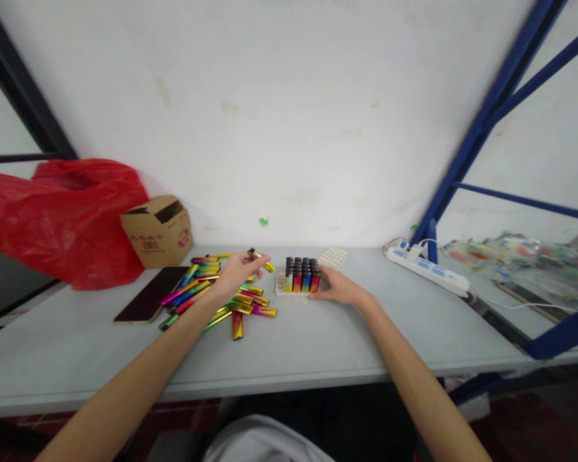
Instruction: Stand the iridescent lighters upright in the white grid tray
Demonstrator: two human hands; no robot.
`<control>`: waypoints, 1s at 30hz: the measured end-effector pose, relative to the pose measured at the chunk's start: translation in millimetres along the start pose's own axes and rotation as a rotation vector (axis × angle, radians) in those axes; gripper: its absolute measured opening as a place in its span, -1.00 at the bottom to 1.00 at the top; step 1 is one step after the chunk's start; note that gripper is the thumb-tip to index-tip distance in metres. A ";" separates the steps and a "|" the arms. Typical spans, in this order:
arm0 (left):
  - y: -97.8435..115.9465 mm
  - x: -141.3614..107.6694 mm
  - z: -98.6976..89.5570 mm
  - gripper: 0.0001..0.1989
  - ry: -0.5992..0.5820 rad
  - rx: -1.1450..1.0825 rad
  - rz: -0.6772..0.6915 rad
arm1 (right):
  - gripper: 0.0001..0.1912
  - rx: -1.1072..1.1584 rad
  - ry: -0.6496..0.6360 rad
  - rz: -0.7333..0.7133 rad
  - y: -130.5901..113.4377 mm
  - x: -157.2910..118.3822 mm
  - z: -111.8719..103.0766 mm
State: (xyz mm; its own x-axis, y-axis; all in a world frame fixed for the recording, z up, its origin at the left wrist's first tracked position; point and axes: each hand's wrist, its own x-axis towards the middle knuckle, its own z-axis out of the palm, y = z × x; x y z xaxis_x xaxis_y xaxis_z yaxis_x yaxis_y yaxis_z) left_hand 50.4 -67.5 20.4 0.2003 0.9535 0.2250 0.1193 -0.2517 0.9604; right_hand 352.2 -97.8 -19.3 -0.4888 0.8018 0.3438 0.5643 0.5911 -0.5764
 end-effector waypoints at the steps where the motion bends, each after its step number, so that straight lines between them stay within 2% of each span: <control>1: -0.9 -0.8 3.4 -0.54 -0.020 -0.077 -0.014 | -0.21 0.005 -0.001 0.001 -0.5 -0.1 -0.1; 4: -1.2 -5.0 11.3 -0.53 -0.146 -0.235 -0.038 | -0.23 0.019 0.000 0.001 -2.0 0.0 -0.3; 7: -1.7 -10.0 17.2 -0.58 -0.295 -0.303 -0.057 | -0.23 0.027 -0.005 0.002 -3.0 0.4 -0.2; 10: -5.0 -12.2 22.0 -0.59 -0.336 -0.367 -0.124 | -0.22 0.022 -0.007 0.008 -3.1 0.7 0.1; 12: -7.0 -12.1 24.2 -0.59 -0.310 -0.378 -0.180 | -0.20 0.019 -0.007 0.004 -2.9 0.7 0.2; 15: -7.4 -11.5 25.6 -0.57 -0.207 -0.288 -0.203 | -0.20 0.018 -0.009 0.001 -2.8 0.6 -0.1; 17: -6.2 -11.8 25.5 -0.55 -0.157 -0.219 -0.184 | -0.21 0.014 -0.012 0.008 -3.0 0.5 -0.4; 23: -3.7 -14.5 25.2 -0.56 -0.111 -0.112 -0.117 | -0.23 0.006 -0.010 0.012 -3.2 0.2 -0.7; 30: -8.1 -12.8 24.3 -0.65 -0.020 0.160 0.014 | -0.22 0.006 -0.008 0.006 -3.1 0.3 -0.6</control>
State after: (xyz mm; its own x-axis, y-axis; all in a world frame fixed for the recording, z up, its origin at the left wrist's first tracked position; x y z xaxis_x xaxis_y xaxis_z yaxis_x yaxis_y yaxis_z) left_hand 70.5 -81.7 5.7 0.2225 0.9466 0.2334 0.2693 -0.2897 0.9184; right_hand 350.6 -99.4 -17.0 -0.4904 0.8047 0.3346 0.5635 0.5857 -0.5827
